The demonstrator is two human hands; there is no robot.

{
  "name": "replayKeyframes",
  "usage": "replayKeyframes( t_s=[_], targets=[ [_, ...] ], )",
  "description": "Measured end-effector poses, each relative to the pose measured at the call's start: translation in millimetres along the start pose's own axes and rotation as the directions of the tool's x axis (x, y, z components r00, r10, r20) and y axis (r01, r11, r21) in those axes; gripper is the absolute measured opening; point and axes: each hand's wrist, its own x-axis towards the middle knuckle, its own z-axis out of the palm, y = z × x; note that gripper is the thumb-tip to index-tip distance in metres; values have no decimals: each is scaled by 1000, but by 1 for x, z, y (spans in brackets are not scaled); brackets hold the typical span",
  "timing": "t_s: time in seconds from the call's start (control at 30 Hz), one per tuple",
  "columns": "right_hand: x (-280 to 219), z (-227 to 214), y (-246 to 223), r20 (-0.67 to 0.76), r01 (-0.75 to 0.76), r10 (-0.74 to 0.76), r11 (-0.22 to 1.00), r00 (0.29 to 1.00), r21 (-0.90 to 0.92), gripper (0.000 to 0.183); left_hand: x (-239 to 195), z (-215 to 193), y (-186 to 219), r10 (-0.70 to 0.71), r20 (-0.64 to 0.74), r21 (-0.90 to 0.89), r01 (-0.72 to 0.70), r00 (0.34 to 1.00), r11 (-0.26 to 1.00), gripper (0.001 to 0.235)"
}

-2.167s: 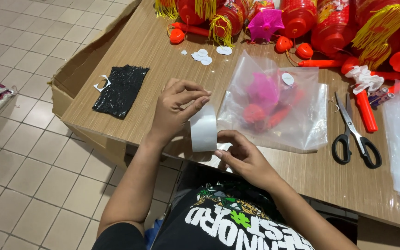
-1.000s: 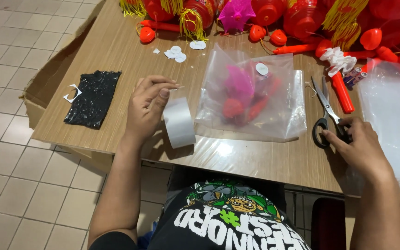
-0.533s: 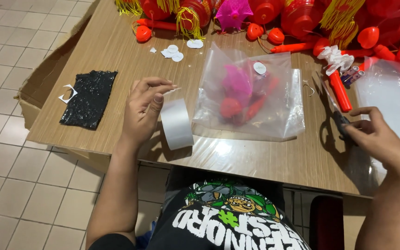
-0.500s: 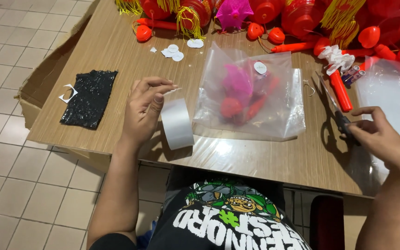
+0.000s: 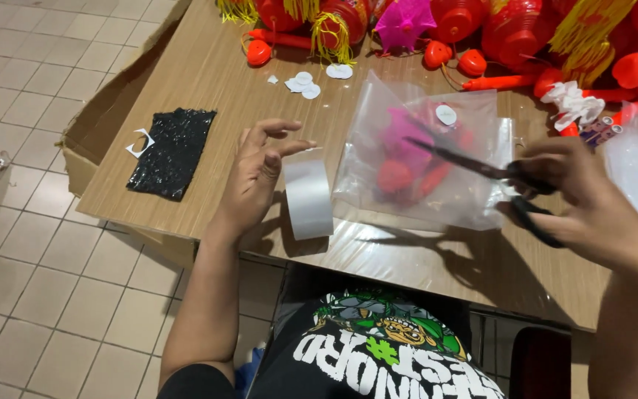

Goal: Assembling a red lantern toy by cutting adhesive pads, applying them to components, and joining the lantern body and handle.

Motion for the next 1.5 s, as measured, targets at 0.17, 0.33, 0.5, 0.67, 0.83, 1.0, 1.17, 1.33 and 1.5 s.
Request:
replayKeyframes(
  t_s=[0.17, 0.33, 0.5, 0.67, 0.83, 1.0, 1.17, 1.33, 1.5],
  targets=[
    [37, 23, -52, 177, -146, 205, 943, 963, -299, 67, -2, -2, 10, -15, 0, -14, 15, 1000, 1000, 71],
    [62, 35, -72, 296, -87, 223, 907, 929, -411, 62, -4, -2, 10, -24, 4, -19, 25, 1000, 1000, 70],
    [81, 47, -82, 359, -13, 172, 915, 917, -403, 81, -5, -3, 12, -7, 27, -36, 8, 1000, 999, 72],
    [95, 56, -78, 389, 97, 56, 927, 919, -363, 74, -4, -7, 18, 3, 75, -14, -2, 997, 1000, 79],
    [99, 58, -81, 398, 140, 0, 936, 918, -324, 70, -4, -7, 19, -4, 86, -15, 5, 996, 1000, 80],
    [102, 57, -84, 400, 134, 30, 916, 916, -377, 51, -4, -8, 17, 15, 79, -12, -14, 997, 1000, 82],
    [102, 54, -82, 394, 120, 76, 885, 916, -450, 42, -3, -8, 18, 7, 90, 4, -8, 996, 1000, 84],
    [101, 53, -83, 375, 121, 90, 856, 923, -503, 34, -1, -8, 20, -5, 88, -2, 5, 996, 1000, 85],
    [96, 52, -85, 397, 174, 66, 825, 915, -537, 35, -1, -5, 15, -51, 48, -6, 51, 998, 999, 85]
  ],
)
